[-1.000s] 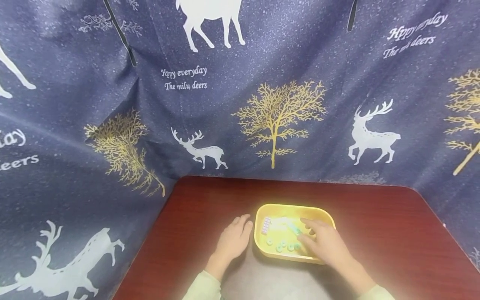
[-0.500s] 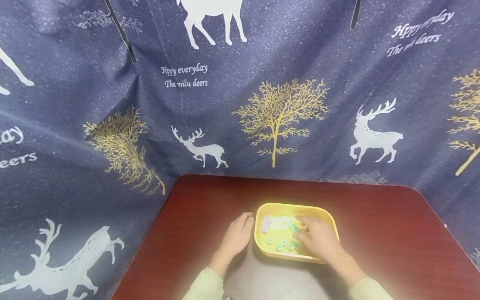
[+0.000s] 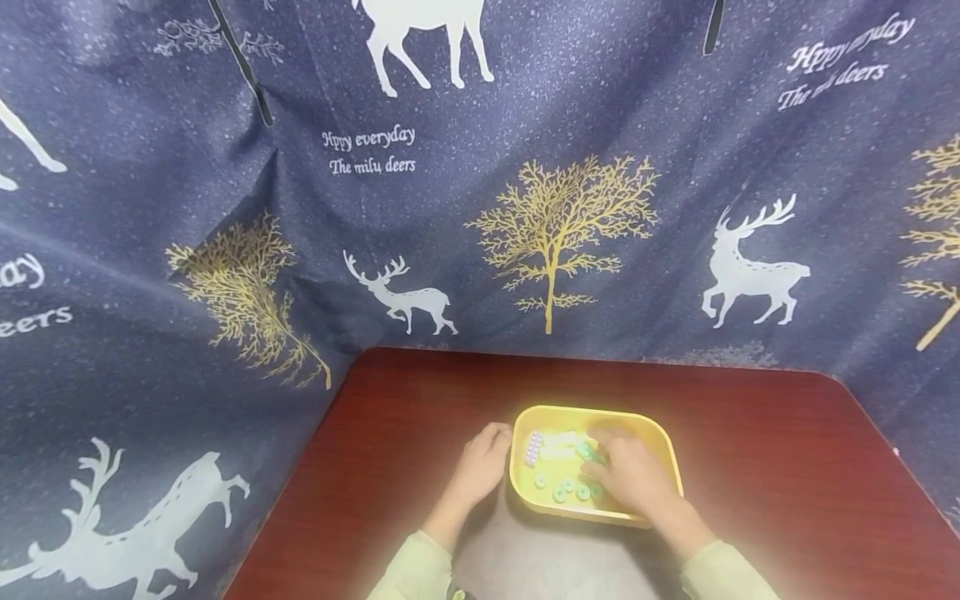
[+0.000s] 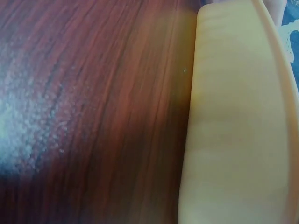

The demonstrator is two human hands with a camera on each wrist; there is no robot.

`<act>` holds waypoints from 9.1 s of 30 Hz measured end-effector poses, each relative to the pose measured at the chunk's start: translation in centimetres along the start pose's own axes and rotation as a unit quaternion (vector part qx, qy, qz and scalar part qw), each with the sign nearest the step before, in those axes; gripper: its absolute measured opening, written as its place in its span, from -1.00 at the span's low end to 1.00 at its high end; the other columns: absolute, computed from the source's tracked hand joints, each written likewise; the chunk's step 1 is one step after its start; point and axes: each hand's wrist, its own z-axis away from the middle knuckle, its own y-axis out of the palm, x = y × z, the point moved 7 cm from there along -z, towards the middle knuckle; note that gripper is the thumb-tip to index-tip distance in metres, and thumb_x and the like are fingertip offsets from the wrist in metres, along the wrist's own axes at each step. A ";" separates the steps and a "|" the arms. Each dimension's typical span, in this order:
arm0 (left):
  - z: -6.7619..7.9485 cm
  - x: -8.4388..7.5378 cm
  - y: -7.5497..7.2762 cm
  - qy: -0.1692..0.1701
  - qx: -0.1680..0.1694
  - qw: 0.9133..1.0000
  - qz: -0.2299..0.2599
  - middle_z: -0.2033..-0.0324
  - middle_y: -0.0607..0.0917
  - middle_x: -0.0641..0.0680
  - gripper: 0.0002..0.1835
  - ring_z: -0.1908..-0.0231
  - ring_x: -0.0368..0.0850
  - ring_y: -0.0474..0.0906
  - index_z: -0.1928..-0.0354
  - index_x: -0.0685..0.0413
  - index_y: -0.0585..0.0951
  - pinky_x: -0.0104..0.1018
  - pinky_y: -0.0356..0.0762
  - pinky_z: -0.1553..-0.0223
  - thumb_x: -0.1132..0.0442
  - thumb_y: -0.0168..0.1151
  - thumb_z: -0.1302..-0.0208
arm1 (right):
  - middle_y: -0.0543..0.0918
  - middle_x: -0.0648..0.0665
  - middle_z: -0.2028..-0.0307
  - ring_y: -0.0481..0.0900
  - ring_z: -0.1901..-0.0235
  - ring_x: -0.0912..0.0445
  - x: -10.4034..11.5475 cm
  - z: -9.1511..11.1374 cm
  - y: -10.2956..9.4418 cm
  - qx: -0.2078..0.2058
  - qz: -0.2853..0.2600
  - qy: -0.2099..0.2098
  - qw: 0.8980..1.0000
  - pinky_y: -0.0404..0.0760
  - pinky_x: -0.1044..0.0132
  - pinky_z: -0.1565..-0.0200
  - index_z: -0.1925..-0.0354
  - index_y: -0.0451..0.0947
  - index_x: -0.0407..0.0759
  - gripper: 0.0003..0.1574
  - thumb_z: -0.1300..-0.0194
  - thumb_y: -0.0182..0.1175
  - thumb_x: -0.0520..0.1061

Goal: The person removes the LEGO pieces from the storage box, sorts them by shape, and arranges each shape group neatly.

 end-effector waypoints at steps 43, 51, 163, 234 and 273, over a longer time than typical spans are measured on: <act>0.0 0.1 1.6 -0.076 0.027 0.972 0.222 0.20 0.63 0.24 -0.70 0.49 0.03 0.63 -0.08 0.23 0.52 -0.13 0.68 0.66 0.26 0.11 -0.36 | 0.73 -0.05 0.13 0.66 0.13 -0.03 0.3 -0.4 0.8 0.009 -0.011 0.003 1.000 0.65 0.02 0.04 0.10 0.71 0.06 -0.55 0.05 0.42 -0.19; 0.0 -0.1 1.6 -0.088 0.032 0.971 0.219 0.23 0.62 0.26 -0.70 0.53 0.06 0.64 -0.07 0.23 0.52 -0.14 0.67 0.67 0.28 0.12 -0.34 | 0.74 -0.06 0.15 0.66 0.10 -0.07 0.9 -0.2 -0.1 -0.001 -0.012 -0.004 1.000 0.63 -0.02 -0.01 0.13 0.72 0.03 -0.61 0.01 0.42 -0.18; -0.4 0.7 1.7 -0.093 0.033 0.969 0.228 0.22 0.65 0.25 -0.65 0.47 0.08 0.66 -0.11 0.18 0.50 -0.11 0.69 0.63 0.26 0.17 -0.31 | 0.65 0.32 0.33 0.58 0.30 0.33 11.2 8.4 5.4 0.116 -0.073 -0.109 0.984 0.67 0.32 0.21 0.27 0.70 0.21 -0.70 0.06 0.41 -0.10; -0.4 0.6 1.7 -0.105 0.045 0.959 0.258 0.27 0.66 0.28 -0.67 0.62 0.01 0.61 -0.10 0.20 0.51 -0.20 0.62 0.74 0.28 0.16 -0.33 | 0.71 -0.02 0.15 0.65 0.10 0.05 5.1 -0.4 1.0 -0.034 -0.096 -0.031 0.994 0.64 0.11 -0.02 0.11 0.69 -0.06 -0.57 0.03 0.49 -0.09; -0.2 0.1 1.4 -0.088 0.051 0.961 0.256 0.30 0.63 0.25 -0.67 0.61 0.00 0.60 -0.08 0.25 0.50 -0.12 0.67 0.68 0.31 0.17 -0.31 | 0.70 -0.06 0.34 0.63 0.28 0.00 5.9 -1.6 3.5 0.012 -0.019 -0.053 0.998 0.66 0.09 0.16 0.22 0.70 -0.11 -0.70 0.01 0.35 -0.29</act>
